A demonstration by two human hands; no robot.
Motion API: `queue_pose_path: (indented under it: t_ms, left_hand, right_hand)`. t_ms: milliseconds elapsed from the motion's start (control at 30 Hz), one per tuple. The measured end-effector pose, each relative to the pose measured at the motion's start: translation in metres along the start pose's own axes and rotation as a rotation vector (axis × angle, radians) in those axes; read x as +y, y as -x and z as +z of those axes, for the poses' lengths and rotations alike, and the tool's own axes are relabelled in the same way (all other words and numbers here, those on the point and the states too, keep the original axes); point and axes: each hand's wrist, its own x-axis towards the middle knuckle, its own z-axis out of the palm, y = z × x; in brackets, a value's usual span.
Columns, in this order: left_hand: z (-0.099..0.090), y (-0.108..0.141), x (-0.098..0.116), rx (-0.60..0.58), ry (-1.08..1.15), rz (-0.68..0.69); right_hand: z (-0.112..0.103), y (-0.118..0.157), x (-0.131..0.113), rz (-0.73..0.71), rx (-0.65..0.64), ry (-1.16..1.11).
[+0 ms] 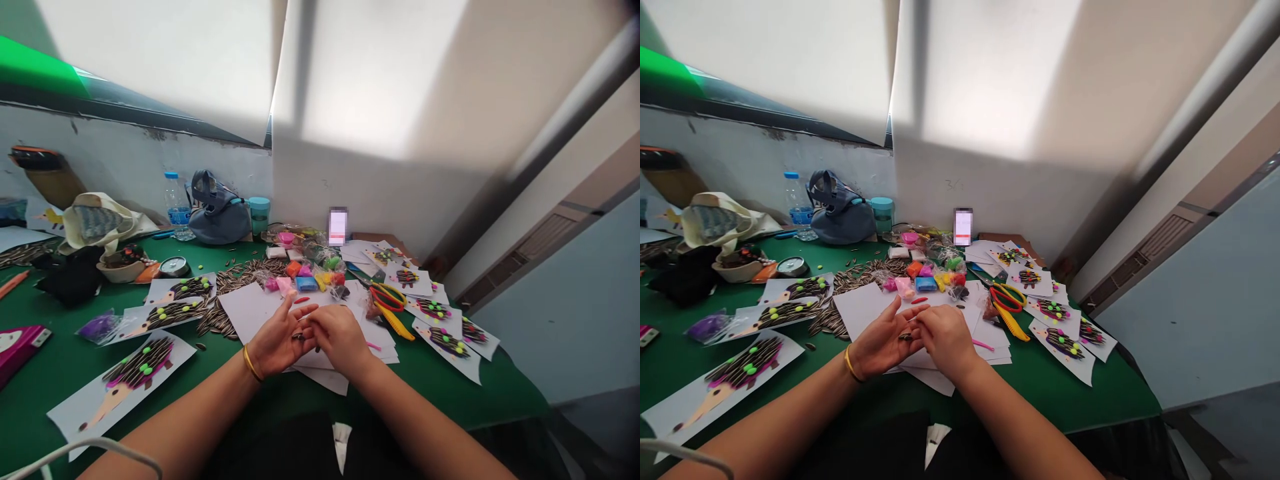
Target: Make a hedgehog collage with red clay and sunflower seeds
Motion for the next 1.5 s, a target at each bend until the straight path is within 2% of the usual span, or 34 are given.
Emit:
queue_pose_path:
  t_ms: [133,167,300,400,600,833,1500]
  left_hand:
    - [-0.006,-0.006,0.003,0.258,-0.128,0.135]
    - [-0.009,-0.008,0.004,0.295,-0.151,0.164]
    - [-0.018,-0.014,0.007,0.339,-0.192,0.236]
    - [-0.021,-0.017,0.006,0.363,-0.232,0.238]
    - [-0.022,-0.02,0.004,0.386,-0.274,0.236]
    - [-0.022,-0.02,0.004,0.416,-0.276,0.226]
    - [-0.024,-0.02,0.004,0.403,-0.275,0.24]
  right_hand:
    - [-0.012,0.004,0.03,0.196,0.169,-0.118]
    - [-0.012,0.006,0.038,0.241,0.176,-0.132]
    - [-0.004,0.021,0.066,0.405,0.132,-0.153]
    - [0.007,0.031,0.074,0.482,0.093,-0.143]
    - [0.012,0.03,0.073,0.37,0.045,-0.095]
    - [0.013,0.03,0.072,0.33,-0.006,-0.045]
    - [0.015,0.024,0.068,0.212,-0.136,0.218]
